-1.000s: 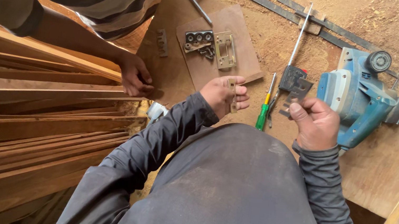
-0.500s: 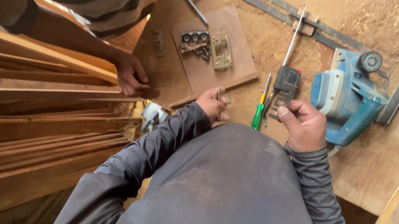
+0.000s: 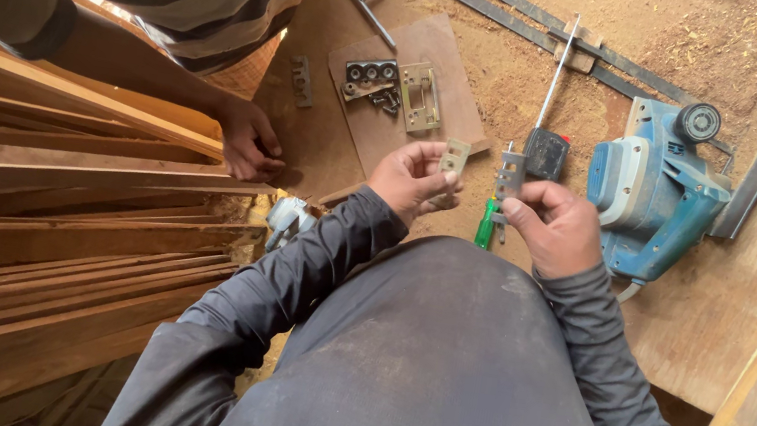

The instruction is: The person manipulates metal hinges and components on a workbench, using a screwdriver to tighten screws and assemble the parts.

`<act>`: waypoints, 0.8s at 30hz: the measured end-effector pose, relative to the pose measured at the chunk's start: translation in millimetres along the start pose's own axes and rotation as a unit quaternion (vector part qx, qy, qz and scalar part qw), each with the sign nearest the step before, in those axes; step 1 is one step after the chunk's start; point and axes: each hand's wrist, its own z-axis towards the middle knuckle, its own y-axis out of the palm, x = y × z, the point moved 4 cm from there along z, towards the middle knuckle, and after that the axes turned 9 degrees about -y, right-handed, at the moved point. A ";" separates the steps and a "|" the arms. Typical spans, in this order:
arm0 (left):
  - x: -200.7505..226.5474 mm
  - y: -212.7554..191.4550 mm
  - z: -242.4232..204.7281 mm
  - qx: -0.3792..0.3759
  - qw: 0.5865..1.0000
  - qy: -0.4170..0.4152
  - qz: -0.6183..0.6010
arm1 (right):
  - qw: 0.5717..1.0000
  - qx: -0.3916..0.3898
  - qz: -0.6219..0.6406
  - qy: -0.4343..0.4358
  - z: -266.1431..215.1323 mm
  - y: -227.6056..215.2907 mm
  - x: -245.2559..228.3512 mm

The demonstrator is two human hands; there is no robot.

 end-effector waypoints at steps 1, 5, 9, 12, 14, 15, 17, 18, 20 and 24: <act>-2.1 2.8 -2.4 -0.013 1.000 -0.007 -0.028 | 1.000 -0.006 0.003 0.002 1.2 1.1 1.7; -2.5 14.7 -6.0 -0.070 0.993 -0.007 -0.092 | 1.000 -0.020 0.019 0.010 10.5 6.2 11.1; -5.1 15.5 -4.2 -0.068 0.994 0.024 -0.080 | 0.999 -0.020 -0.007 0.025 10.9 5.0 20.4; -11.2 10.4 -2.2 -0.075 0.993 0.029 -0.091 | 0.998 -0.034 0.041 0.032 9.9 8.8 22.8; -14.0 8.3 1.5 -0.060 0.996 0.029 -0.067 | 0.998 -0.036 0.050 0.026 14.1 12.1 19.5; -13.8 8.5 3.4 -0.053 0.997 0.029 -0.053 | 0.998 -0.037 0.055 0.022 16.4 13.7 15.6; -14.8 13.4 0.7 -0.063 0.996 0.052 -0.043 | 1.000 -0.025 -0.001 0.012 11.0 14.6 3.6; -12.0 17.1 -0.8 -0.069 0.995 0.066 -0.038 | 0.999 -0.020 -0.030 0.004 9.7 12.9 -5.5; 4.0 25.2 -14.7 -0.048 0.974 0.220 0.007 | 0.990 0.025 -0.111 -0.083 0.1 6.9 -35.9; 52.9 42.0 -79.9 -0.050 0.815 0.535 0.219 | 0.938 0.096 -0.201 -0.264 -23.5 1.3 -108.1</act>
